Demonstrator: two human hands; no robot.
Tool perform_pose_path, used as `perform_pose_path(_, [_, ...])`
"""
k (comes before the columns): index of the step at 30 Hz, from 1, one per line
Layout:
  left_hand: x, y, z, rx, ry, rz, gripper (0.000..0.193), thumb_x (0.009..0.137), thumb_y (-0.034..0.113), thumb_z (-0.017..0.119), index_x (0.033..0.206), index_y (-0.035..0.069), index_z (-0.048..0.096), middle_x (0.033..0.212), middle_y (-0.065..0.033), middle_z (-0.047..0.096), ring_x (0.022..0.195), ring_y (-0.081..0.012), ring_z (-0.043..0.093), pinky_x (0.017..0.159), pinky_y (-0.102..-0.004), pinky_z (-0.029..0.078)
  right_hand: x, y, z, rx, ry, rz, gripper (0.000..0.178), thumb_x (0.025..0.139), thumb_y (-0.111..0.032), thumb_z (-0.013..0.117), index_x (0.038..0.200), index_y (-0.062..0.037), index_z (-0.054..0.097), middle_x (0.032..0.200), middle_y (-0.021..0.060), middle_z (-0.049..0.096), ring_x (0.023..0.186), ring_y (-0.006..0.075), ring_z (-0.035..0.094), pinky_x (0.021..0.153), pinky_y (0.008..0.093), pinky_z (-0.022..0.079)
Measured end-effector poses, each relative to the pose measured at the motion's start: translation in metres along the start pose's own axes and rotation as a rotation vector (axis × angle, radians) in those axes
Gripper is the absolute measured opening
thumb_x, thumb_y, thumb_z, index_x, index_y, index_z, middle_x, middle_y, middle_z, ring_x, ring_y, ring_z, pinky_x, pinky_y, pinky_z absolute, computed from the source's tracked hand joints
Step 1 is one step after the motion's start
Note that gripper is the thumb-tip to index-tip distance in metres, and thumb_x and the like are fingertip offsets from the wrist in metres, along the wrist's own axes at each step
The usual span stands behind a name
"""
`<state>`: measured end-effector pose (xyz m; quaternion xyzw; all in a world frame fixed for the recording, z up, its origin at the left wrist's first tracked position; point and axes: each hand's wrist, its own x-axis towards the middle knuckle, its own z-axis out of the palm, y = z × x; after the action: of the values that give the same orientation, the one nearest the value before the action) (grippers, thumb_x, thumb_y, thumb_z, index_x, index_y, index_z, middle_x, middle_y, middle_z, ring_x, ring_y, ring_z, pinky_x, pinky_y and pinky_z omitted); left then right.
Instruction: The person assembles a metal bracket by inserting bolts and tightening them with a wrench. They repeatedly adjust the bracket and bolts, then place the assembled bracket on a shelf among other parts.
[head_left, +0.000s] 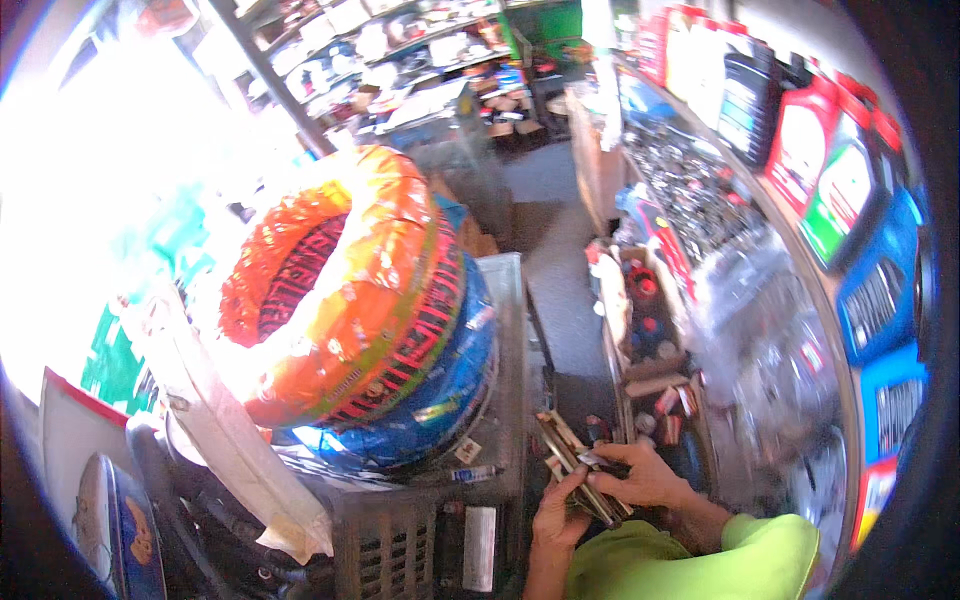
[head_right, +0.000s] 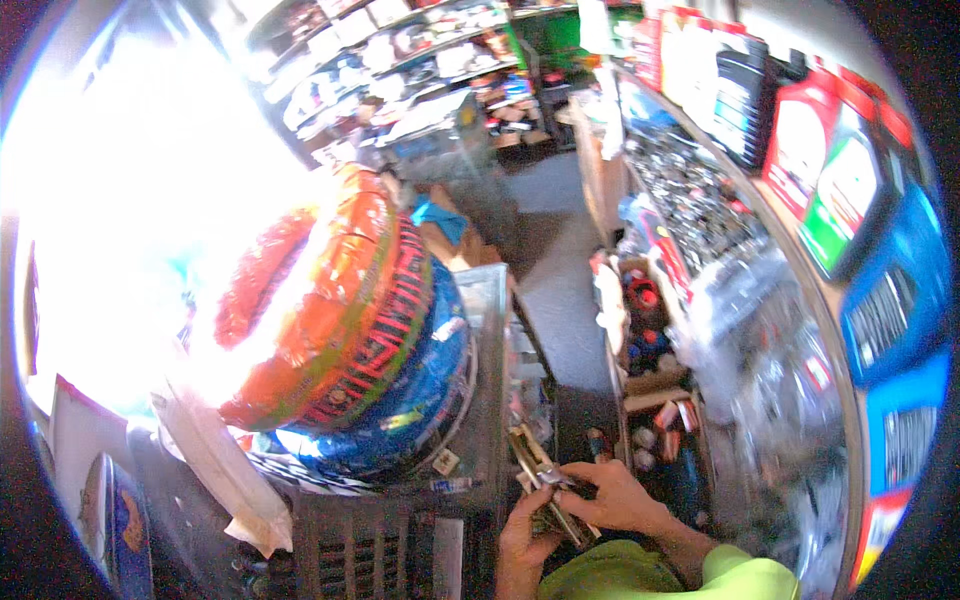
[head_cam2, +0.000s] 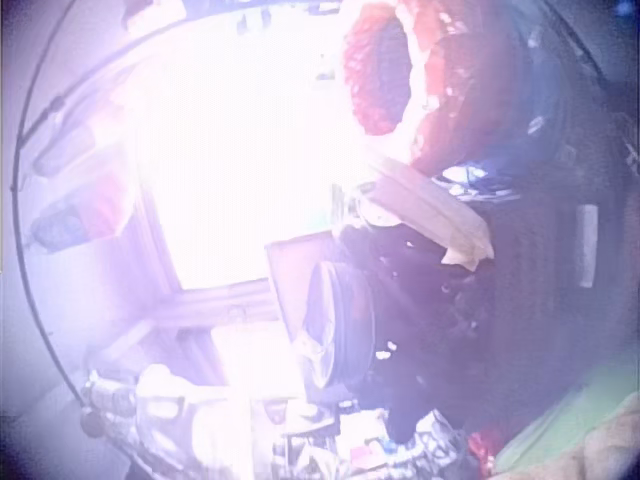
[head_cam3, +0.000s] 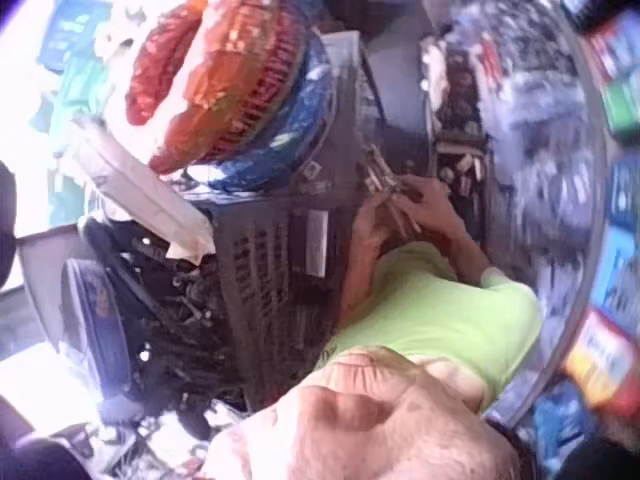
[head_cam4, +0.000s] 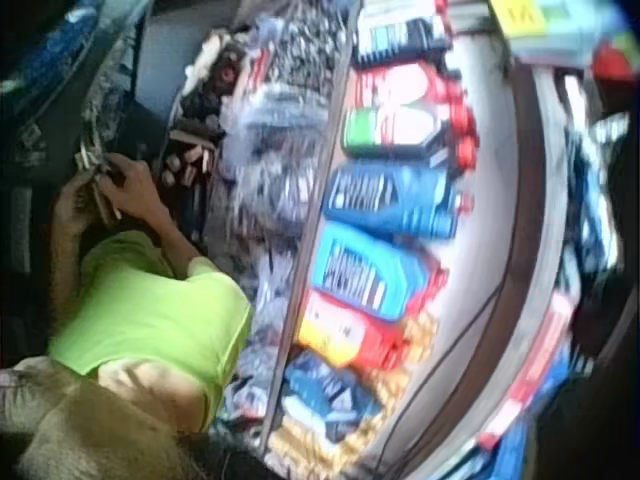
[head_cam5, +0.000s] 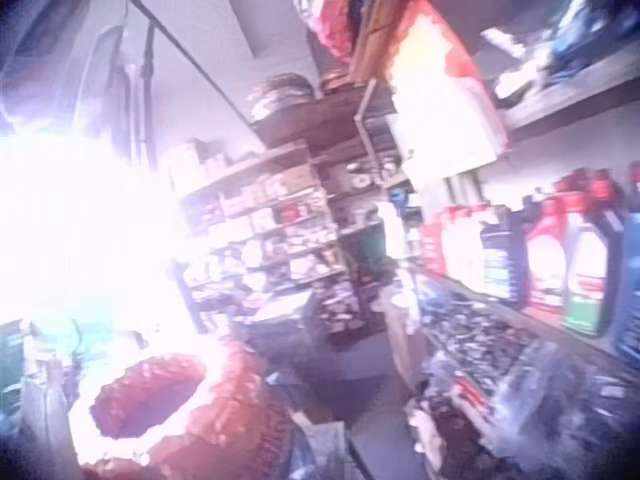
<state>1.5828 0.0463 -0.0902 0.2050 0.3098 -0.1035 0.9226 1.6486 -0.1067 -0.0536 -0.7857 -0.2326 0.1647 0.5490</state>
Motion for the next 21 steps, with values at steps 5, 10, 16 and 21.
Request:
perform_pose_path(5, [0.089,0.026,0.047,-0.004,-0.022,0.065,0.029,0.087,0.014,0.069,0.114,0.01,0.06,0.102,-0.0038,0.064,0.096,-0.0194,0.063,0.084,-0.0384,0.052,0.089,0.02,-0.05,0.038,0.005,0.007,0.038,0.084,-0.021,0.069,0.114,0.0014,0.064,0.076,0.0135,0.068,0.061,0.0115,0.061,0.057,0.0302,0.049])
perform_pose_path(10, [0.139,0.069,0.145,0.026,-0.033,-0.043,0.033,0.089,0.015,0.066,0.121,0.009,0.057,0.105,-0.0035,0.063,0.097,-0.0199,0.063,0.086,-0.0385,0.053,0.17,0.026,-0.121,0.171,-0.007,0.021,0.034,0.086,-0.015,0.065,0.115,0.0026,0.061,0.078,0.0098,0.068,0.069,0.0075,0.062,0.064,0.0268,0.051])
perform_pose_path(16, [0.221,0.085,0.166,-0.089,-0.234,-0.006,0.036,0.091,0.009,0.06,0.126,0.009,0.051,0.114,-0.0067,0.059,0.106,-0.0211,0.059,0.093,-0.0392,0.05,0.234,0.022,-0.182,-0.039,0.018,-0.06,0.031,0.085,-0.02,0.064,0.108,-0.0004,0.058,0.081,0.02,0.069,0.073,0.0288,0.071,0.065,0.0356,0.054])
perform_pose_path(21, [0.251,0.093,0.163,-0.154,-0.139,0.003,0.039,0.088,0.008,0.059,0.126,0.01,0.05,0.11,-0.0076,0.06,0.103,-0.0235,0.059,0.093,-0.0422,0.048,0.266,0.038,-0.194,-0.165,0.074,-0.147,0.033,0.083,-0.02,0.066,0.109,-0.0024,0.058,0.079,0.0174,0.068,0.071,0.0318,0.07,0.063,0.037,0.055])
